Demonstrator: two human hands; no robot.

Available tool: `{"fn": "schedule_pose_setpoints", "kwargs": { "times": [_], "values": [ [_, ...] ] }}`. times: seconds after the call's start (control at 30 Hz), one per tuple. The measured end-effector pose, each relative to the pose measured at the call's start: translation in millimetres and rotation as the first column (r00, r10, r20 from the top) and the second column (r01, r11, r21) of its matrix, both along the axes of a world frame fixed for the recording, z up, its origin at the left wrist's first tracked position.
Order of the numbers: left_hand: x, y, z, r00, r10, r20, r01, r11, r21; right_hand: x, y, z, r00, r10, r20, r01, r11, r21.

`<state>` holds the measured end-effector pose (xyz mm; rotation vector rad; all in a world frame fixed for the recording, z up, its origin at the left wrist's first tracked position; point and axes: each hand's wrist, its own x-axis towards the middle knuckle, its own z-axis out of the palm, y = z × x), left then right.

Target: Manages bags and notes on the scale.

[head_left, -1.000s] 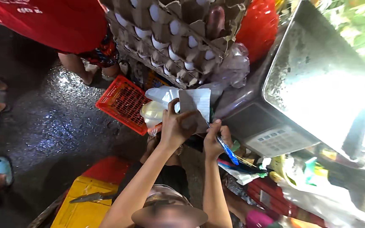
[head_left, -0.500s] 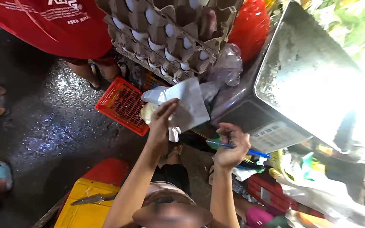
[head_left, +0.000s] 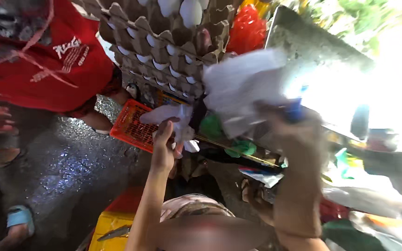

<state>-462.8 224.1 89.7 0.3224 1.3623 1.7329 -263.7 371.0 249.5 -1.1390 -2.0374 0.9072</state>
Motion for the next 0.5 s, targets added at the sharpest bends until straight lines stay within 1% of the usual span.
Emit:
{"fn": "schedule_pose_setpoints", "kwargs": {
  "times": [0.03, 0.07, 0.1, 0.13, 0.17, 0.2, 0.23, 0.27, 0.3, 0.33, 0.37, 0.4, 0.43, 0.47, 0.5],
  "values": [
    [-0.1, -2.9, 0.7, 0.999, 0.039, -0.001, -0.039, 0.998, -0.056, 20.3, 12.0, 23.9, 0.991, -0.12, -0.062, 0.119, 0.993, -0.019],
    [0.9, -6.4, 0.4, 0.998, 0.059, -0.006, -0.06, 0.993, -0.106, 38.6, 29.2, 40.3, 0.968, -0.246, -0.045, 0.244, 0.969, -0.046],
    [2.8, -9.4, 1.0, 0.998, 0.06, -0.018, -0.062, 0.988, -0.139, 52.0, 50.4, 48.6, 0.936, -0.344, 0.072, 0.348, 0.937, -0.042],
    [5.8, -11.4, 3.5, 0.997, 0.046, -0.055, -0.054, 0.983, -0.173, 59.5, 75.3, 50.7, 0.88, -0.388, 0.273, 0.403, 0.915, 0.001],
    [8.5, -14.1, 6.8, 0.994, 0.017, -0.104, -0.04, 0.975, -0.217, 60.7, 99.1, 50.1, 0.812, -0.34, 0.474, 0.389, 0.921, -0.005],
    [9.9, -17.3, 9.3, 0.983, -0.038, -0.182, -0.011, 0.965, -0.261, 60.7, 121.5, 44.4, 0.747, -0.272, 0.607, 0.361, 0.932, -0.026],
    [9.3, -20.7, 11.8, 0.952, -0.116, -0.282, 0.024, 0.95, -0.311, 64.6, 136.6, 38.7, 0.702, -0.225, 0.676, 0.326, 0.945, -0.024],
    [8.5, -23.2, 15.0, 0.902, -0.183, -0.391, 0.034, 0.933, -0.358, 70.9, 142.1, 38.9, 0.706, -0.225, 0.672, 0.307, 0.952, -0.004],
    [8.6, -24.9, 21.1, 0.832, -0.252, -0.495, 0.023, 0.907, -0.421, 79.4, 138.0, 44.5, 0.736, -0.269, 0.621, 0.298, 0.953, 0.06],
    [8.8, -24.5, 30.8, 0.749, -0.32, -0.58, -0.002, 0.875, -0.485, 85.5, 127.4, 55.2, 0.785, -0.331, 0.523, 0.31, 0.942, 0.13],
    [9.4, -20.2, 41.8, 0.674, -0.371, -0.639, -0.035, 0.848, -0.528, 89.1, 115.0, 66.2, 0.84, -0.377, 0.391, 0.336, 0.926, 0.172],
    [11.3, -13.8, 51.1, 0.601, -0.395, -0.695, -0.07, 0.84, -0.539, 90.3, 104.7, 74.1, 0.887, -0.384, 0.256, 0.355, 0.922, 0.152],
    [13.9, -5.5, 59.2, 0.544, -0.403, -0.736, -0.095, 0.842, -0.532, 90.5, 96.4, 77.7, 0.916, -0.354, 0.189, 0.344, 0.935, 0.087],
    [16.7, 4.8, 66.0, 0.507, -0.403, -0.762, -0.103, 0.849, -0.518, 88.4, 90.2, 76.5, 0.936, -0.293, 0.193, 0.291, 0.956, 0.039],
    [18.8, 15.8, 71.9, 0.497, -0.418, -0.76, -0.084, 0.849, -0.522, 81.4, 82.6, 73.1, 0.951, -0.181, 0.252, 0.183, 0.983, 0.016]
  ]
}}
